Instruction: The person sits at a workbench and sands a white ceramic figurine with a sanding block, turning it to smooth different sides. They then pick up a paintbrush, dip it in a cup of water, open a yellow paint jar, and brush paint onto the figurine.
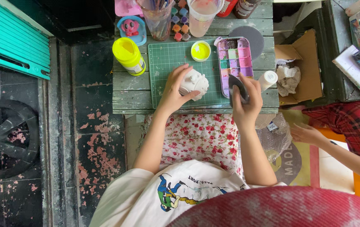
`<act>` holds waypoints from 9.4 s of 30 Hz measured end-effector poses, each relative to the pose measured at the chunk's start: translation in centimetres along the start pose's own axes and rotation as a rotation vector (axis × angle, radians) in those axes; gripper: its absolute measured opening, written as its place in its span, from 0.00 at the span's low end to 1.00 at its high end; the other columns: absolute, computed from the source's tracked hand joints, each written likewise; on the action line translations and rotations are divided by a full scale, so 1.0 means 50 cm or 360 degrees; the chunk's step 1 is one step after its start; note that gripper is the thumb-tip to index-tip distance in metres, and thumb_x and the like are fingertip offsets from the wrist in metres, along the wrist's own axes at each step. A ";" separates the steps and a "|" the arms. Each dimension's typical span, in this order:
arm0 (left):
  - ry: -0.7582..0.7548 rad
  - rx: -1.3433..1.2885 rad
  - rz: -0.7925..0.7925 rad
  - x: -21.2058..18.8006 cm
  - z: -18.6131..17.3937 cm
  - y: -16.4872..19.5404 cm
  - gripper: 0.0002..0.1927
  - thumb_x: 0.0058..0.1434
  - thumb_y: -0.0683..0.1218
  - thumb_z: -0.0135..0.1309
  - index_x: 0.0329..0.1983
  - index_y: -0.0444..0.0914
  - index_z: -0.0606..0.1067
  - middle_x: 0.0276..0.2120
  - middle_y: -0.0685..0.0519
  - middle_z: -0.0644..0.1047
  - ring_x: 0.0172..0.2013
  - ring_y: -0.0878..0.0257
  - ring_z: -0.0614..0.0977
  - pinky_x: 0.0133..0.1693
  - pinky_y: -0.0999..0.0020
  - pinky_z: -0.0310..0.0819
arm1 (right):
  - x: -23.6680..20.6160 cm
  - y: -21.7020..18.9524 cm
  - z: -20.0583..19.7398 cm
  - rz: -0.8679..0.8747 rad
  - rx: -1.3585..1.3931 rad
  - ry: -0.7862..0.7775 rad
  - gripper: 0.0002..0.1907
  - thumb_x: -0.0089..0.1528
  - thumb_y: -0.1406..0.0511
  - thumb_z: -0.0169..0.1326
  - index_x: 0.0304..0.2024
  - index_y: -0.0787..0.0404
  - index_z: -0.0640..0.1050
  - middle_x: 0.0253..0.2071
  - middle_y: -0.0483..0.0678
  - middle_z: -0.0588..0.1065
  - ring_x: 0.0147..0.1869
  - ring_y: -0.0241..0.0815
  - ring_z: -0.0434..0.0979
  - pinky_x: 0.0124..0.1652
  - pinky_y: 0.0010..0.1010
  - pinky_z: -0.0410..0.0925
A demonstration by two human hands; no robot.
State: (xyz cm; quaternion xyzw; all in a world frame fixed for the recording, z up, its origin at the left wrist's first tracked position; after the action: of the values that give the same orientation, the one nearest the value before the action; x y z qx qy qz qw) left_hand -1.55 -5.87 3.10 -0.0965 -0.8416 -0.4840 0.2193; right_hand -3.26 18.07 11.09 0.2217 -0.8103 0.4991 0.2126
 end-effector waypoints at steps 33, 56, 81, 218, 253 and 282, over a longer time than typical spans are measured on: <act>-0.0250 0.0110 0.0085 -0.006 -0.044 -0.013 0.57 0.45 0.51 0.77 0.76 0.44 0.57 0.72 0.46 0.63 0.73 0.46 0.62 0.72 0.49 0.58 | -0.055 -0.138 0.162 -0.0468 -0.0667 -0.0508 0.15 0.55 0.70 0.63 0.46 0.59 0.82 0.39 0.43 0.76 0.43 0.45 0.73 0.43 0.38 0.65; 0.0038 0.0207 0.0020 -0.022 -0.057 -0.003 0.52 0.48 0.52 0.75 0.73 0.43 0.61 0.68 0.46 0.67 0.69 0.45 0.68 0.68 0.51 0.64 | -0.048 -0.170 0.171 -0.0657 -0.0798 -0.0502 0.14 0.60 0.68 0.63 0.49 0.54 0.83 0.42 0.42 0.75 0.46 0.43 0.72 0.45 0.38 0.62; 0.0086 0.0151 -0.0126 0.023 0.000 -0.018 0.35 0.56 0.57 0.68 0.65 0.43 0.73 0.55 0.47 0.81 0.57 0.52 0.81 0.60 0.57 0.74 | -0.064 0.033 0.007 0.0344 0.0265 0.0007 0.08 0.65 0.74 0.61 0.47 0.66 0.81 0.44 0.47 0.76 0.48 0.34 0.76 0.49 0.24 0.68; 0.0704 -0.1327 -0.0603 -0.094 -0.082 0.005 0.39 0.58 0.52 0.64 0.70 0.39 0.62 0.61 0.48 0.69 0.61 0.58 0.73 0.63 0.61 0.71 | -0.033 -0.249 0.108 -0.1545 -0.0753 -0.0317 0.19 0.59 0.64 0.64 0.53 0.54 0.85 0.51 0.39 0.77 0.54 0.39 0.72 0.52 0.40 0.59; 0.1077 -0.0072 -0.0423 -0.085 -0.172 0.138 0.45 0.55 0.54 0.72 0.71 0.36 0.63 0.63 0.46 0.71 0.62 0.54 0.77 0.64 0.60 0.73 | -0.030 -0.243 0.112 -0.1535 -0.0931 -0.0483 0.21 0.58 0.62 0.63 0.55 0.51 0.85 0.52 0.36 0.74 0.54 0.36 0.73 0.55 0.42 0.56; 0.0661 -0.1317 -0.0569 -0.088 -0.081 0.065 0.43 0.58 0.61 0.61 0.71 0.38 0.62 0.63 0.47 0.68 0.63 0.57 0.72 0.64 0.59 0.69 | -0.032 -0.252 0.088 -0.1420 -0.0378 -0.0284 0.20 0.53 0.66 0.66 0.49 0.54 0.85 0.48 0.39 0.77 0.52 0.41 0.74 0.51 0.41 0.60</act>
State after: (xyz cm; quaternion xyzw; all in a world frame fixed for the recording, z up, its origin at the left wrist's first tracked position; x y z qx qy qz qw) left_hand 4.67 -7.48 5.35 0.0688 -0.5209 -0.8165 0.2392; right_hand 4.71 9.24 17.39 0.5646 -0.7024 0.2417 0.3598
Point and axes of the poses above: each hand's wrist, its own x-axis towards the middle knuckle, its own z-axis out of the palm, y = z × x, the point moved 6 cm from there along x, towards the middle knuckle
